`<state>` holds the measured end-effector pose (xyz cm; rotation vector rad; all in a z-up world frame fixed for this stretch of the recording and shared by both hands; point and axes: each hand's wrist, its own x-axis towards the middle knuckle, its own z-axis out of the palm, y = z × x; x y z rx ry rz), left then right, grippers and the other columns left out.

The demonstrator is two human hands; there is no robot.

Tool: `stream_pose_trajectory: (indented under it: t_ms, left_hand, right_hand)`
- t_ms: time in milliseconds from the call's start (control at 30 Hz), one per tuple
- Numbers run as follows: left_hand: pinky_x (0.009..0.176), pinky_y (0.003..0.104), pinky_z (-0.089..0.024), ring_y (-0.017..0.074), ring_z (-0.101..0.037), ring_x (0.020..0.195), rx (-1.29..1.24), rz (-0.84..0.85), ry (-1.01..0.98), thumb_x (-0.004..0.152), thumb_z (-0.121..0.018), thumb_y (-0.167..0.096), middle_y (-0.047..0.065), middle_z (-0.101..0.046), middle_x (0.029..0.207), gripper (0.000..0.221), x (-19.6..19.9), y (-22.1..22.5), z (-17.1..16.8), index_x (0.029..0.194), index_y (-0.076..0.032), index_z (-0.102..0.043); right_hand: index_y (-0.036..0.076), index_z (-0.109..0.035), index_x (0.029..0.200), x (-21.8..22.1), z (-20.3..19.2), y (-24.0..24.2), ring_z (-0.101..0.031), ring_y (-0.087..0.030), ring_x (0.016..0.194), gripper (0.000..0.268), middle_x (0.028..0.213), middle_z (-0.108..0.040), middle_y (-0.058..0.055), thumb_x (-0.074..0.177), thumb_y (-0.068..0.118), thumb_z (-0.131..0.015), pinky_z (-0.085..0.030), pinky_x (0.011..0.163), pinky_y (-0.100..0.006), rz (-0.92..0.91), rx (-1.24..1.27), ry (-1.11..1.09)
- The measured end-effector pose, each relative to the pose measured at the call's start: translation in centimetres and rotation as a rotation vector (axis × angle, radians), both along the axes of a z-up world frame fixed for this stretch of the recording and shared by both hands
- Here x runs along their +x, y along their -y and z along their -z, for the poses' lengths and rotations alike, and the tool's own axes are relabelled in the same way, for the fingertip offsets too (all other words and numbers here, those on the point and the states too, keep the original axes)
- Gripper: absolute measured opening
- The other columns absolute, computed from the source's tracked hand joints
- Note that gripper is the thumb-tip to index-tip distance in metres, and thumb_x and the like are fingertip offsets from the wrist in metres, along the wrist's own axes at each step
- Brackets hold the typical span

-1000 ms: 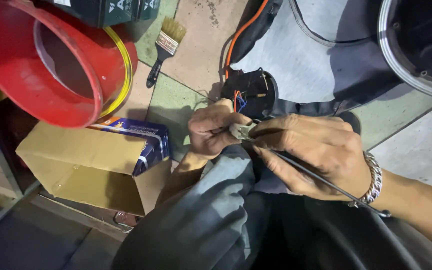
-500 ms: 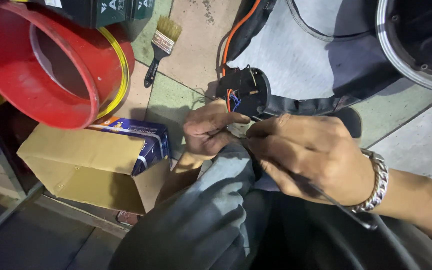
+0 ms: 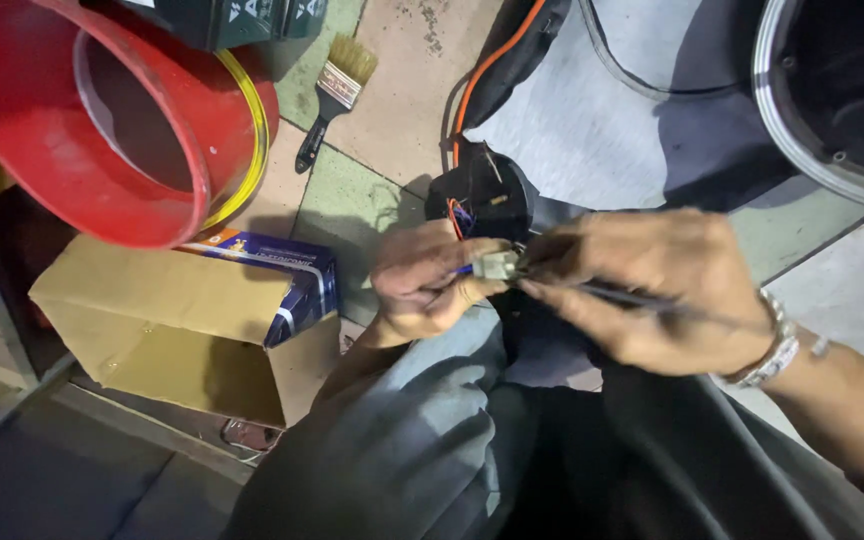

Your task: The person sits on the workshop floor repairing a motorcycle tail light assembly. They join wires using a white connector, fit the wiring into the light housing, then use a screwdriver to drive screws securing the housing. At the end they stand and carry a power drill across the shop.

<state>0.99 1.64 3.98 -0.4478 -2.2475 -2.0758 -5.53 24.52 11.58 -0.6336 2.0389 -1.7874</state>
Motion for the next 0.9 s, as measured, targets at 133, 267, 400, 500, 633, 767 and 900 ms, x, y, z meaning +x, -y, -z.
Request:
stream_pose_trajectory:
  t_ms: [133,267,400,500,633,767,900]
  left_hand:
    - [0.066,0.034,-0.05,0.0195,-0.059,0.069,-0.335,0.03,-0.05,0.09,-0.086,-0.022,0.004,-0.069,0.088,0.032,-1.0,-0.2,-1.7,0.116,-0.01,-0.073]
    - [0.066,0.033,-0.052,0.0177,-0.058,0.064,-0.266,0.109,-0.104,0.092,-0.085,-0.014,0.004,-0.077,0.096,0.028,-2.9,-1.3,-3.2,0.114,-0.001,-0.073]
    - [0.075,0.033,-0.058,0.0215,-0.069,0.078,-0.36,0.117,-0.141,0.096,-0.078,-0.024,0.003,-0.074,0.102,0.028,-3.4,-2.0,-3.4,0.106,0.0,-0.068]
    - [0.08,0.04,-0.056,0.0228,-0.064,0.073,-0.242,0.122,-0.059,0.095,-0.074,-0.022,0.004,-0.064,0.083,0.024,-3.0,-2.6,-2.5,0.093,0.0,-0.063]
    - [0.056,0.032,-0.05,0.0166,-0.055,0.06,-0.206,0.082,-0.042,0.095,-0.071,-0.028,0.005,-0.064,0.075,0.027,-3.6,-0.8,-1.9,0.091,-0.002,-0.064]
    - [0.065,0.025,-0.048,0.0122,-0.055,0.07,-0.064,0.06,0.269,0.091,-0.076,-0.026,0.004,-0.062,0.082,0.027,-2.6,-0.1,-3.3,0.099,-0.005,-0.06]
    - [0.06,0.018,-0.034,0.0048,-0.035,0.059,-0.004,0.05,0.426,0.09,-0.085,-0.016,-0.006,-0.039,0.071,0.047,-1.8,0.3,-3.1,0.13,-0.011,-0.06]
  right_hand:
    - [0.0,-0.065,0.072,-1.0,-1.0,-0.6,-0.079,-0.022,0.079,0.019,0.085,-0.076,-0.013,0.084,0.007,-0.077,-0.063,0.069,-0.025,-0.009,0.062,-0.019]
    - [-0.003,-0.063,0.07,0.3,-0.5,-1.9,-0.079,-0.028,0.078,0.018,0.082,-0.073,-0.02,0.078,0.0,-0.079,-0.065,0.069,-0.028,0.073,0.036,0.019]
    - [-0.002,-0.052,0.075,1.7,1.1,-4.0,-0.079,-0.035,0.083,0.024,0.085,-0.072,-0.025,0.079,0.001,-0.076,-0.065,0.064,-0.032,0.142,0.044,0.015]
    - [-0.002,-0.057,0.077,0.9,-1.3,-3.5,-0.079,-0.028,0.073,0.015,0.085,-0.072,-0.024,0.082,0.002,-0.071,-0.064,0.062,-0.028,0.146,0.072,-0.116]
    - [-0.012,-0.056,0.068,2.0,-0.3,-6.4,-0.074,-0.031,0.065,0.018,0.088,-0.067,-0.03,0.083,-0.006,-0.063,-0.06,0.054,-0.031,0.251,0.125,-0.122]
    - [-0.011,-0.056,0.077,1.2,-0.1,-4.2,-0.074,-0.036,0.077,0.02,0.083,-0.067,-0.029,0.079,-0.007,-0.076,-0.062,0.065,-0.034,0.283,0.092,-0.133]
    - [-0.008,-0.062,0.079,0.9,-0.8,-2.2,-0.076,-0.033,0.079,0.015,0.087,-0.07,-0.028,0.078,-0.003,-0.076,-0.065,0.068,-0.032,0.248,0.029,0.068]
